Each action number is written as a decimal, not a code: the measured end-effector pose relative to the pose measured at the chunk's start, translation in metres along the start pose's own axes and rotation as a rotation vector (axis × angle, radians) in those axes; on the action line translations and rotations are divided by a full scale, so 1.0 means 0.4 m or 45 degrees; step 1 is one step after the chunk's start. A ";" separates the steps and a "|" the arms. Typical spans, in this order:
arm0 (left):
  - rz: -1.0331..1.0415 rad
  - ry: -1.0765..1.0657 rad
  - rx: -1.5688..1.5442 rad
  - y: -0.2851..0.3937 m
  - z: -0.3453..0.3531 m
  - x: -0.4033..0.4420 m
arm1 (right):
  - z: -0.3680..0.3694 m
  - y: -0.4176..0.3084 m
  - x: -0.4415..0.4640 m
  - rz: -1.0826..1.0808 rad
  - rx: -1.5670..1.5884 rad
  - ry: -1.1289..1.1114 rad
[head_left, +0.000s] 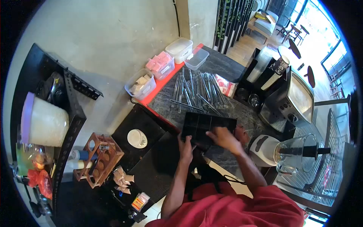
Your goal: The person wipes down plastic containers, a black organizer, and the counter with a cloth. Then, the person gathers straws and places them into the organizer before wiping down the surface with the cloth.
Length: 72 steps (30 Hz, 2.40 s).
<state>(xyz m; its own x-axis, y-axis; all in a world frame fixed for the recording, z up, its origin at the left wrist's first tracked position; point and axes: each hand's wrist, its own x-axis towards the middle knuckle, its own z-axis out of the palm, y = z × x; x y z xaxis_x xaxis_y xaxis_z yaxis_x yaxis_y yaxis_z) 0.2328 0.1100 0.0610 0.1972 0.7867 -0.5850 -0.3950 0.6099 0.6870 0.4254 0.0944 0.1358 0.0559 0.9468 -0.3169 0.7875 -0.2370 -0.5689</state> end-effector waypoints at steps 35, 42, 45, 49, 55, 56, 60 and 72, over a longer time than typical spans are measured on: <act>0.212 0.018 0.129 -0.010 -0.118 -0.056 | 0.061 -0.031 -0.321 -0.024 -0.471 -0.186; -0.164 -0.144 0.333 0.122 -0.050 -0.119 | -0.073 0.017 -0.328 -0.489 -0.304 -0.135; -0.421 -0.271 0.457 0.146 -0.064 -0.113 | -0.133 -0.015 -0.328 -0.674 -0.166 -0.037; -0.411 -0.279 0.798 0.176 -0.041 -0.122 | -0.161 0.000 -0.307 -0.583 -0.059 -0.099; 0.463 -0.083 1.541 0.150 -0.050 -0.055 | -0.181 -0.011 -0.300 -0.451 0.235 -0.132; 1.185 0.063 1.765 0.165 -0.023 -0.085 | -0.188 -0.011 -0.296 -0.448 0.328 -0.130; 1.571 -0.725 1.534 0.208 0.112 -0.096 | -0.178 0.017 -0.261 -0.482 0.365 0.007; 1.380 -0.792 1.784 0.206 0.210 -0.095 | -0.200 0.030 -0.171 -0.311 1.322 0.925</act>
<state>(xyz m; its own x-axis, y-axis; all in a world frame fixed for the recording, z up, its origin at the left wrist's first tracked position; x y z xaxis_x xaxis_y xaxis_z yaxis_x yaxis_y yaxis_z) 0.2683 0.1384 0.1759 0.7797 0.5563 0.2874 0.3058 -0.7389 0.6005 0.4801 0.0442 0.2112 0.5561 0.8125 0.1749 -0.0005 0.2108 -0.9775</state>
